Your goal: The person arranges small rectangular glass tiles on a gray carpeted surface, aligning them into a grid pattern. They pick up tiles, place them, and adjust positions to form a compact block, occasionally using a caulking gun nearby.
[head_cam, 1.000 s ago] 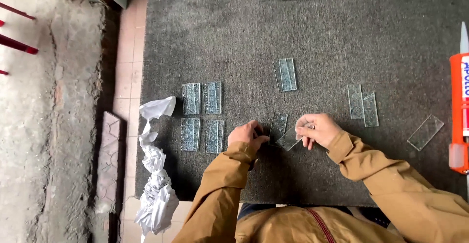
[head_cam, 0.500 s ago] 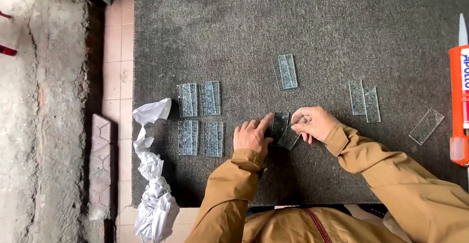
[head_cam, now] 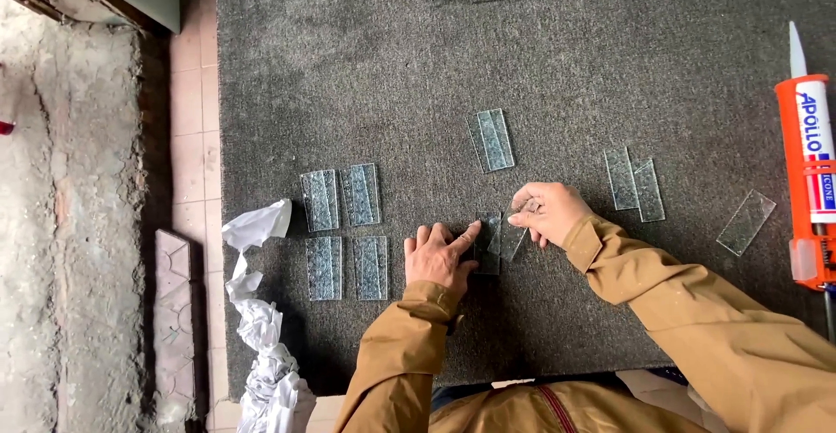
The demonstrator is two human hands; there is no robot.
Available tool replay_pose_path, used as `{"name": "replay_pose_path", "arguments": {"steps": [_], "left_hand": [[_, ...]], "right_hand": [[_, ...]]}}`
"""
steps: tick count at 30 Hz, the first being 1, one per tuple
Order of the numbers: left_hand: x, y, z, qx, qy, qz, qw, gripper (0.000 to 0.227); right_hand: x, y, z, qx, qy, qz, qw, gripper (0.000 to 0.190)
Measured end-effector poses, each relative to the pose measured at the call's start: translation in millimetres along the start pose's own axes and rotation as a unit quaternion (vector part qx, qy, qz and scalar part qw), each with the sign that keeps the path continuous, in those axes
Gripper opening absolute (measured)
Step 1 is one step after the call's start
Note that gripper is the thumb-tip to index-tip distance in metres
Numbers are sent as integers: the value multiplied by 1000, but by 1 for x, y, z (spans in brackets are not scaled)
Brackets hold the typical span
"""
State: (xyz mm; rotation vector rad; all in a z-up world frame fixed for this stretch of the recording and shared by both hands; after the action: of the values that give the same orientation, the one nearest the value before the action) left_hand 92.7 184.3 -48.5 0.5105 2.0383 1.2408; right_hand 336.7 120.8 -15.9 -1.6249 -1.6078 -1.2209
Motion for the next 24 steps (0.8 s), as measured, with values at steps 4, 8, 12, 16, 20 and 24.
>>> {"name": "replay_pose_path", "arguments": {"steps": [4,8,12,16,20,24], "left_hand": [[3,2,3,5,2,1,1000,72],[0,8,0,10,8,-2,1000,72],[2,3,1,14,10,-3,1000,75],[2,5,1,10,10,-1,1000,75],[2,8,1,8,11,-3,1000,74],[2,6,1,2,13,-6,1000,75]], "right_hand": [[6,3,9,-23,3,-20,1000,27],[18,8,6,-52,-9,-27,998,25],[23,15,6,-78,-6,-47,996,21],[24,16,10,-82,-4,-37,996,22],[26,19,11,-82,-13,-36,996,22],[23,20,10,-85,-11,-40,995,22]]}}
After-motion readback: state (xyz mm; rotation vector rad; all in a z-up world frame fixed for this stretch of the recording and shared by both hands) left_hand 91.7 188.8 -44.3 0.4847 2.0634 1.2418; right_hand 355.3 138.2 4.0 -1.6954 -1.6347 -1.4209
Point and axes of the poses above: each hand's wrist, its own z-axis towards the middle knuckle, its own y-axis out of the back of the hand, x = y × z, the point moved 6 cm from there along z, towards the middle knuckle, and after that the axes turned 3 degrees about x, right-handed, at the moved point
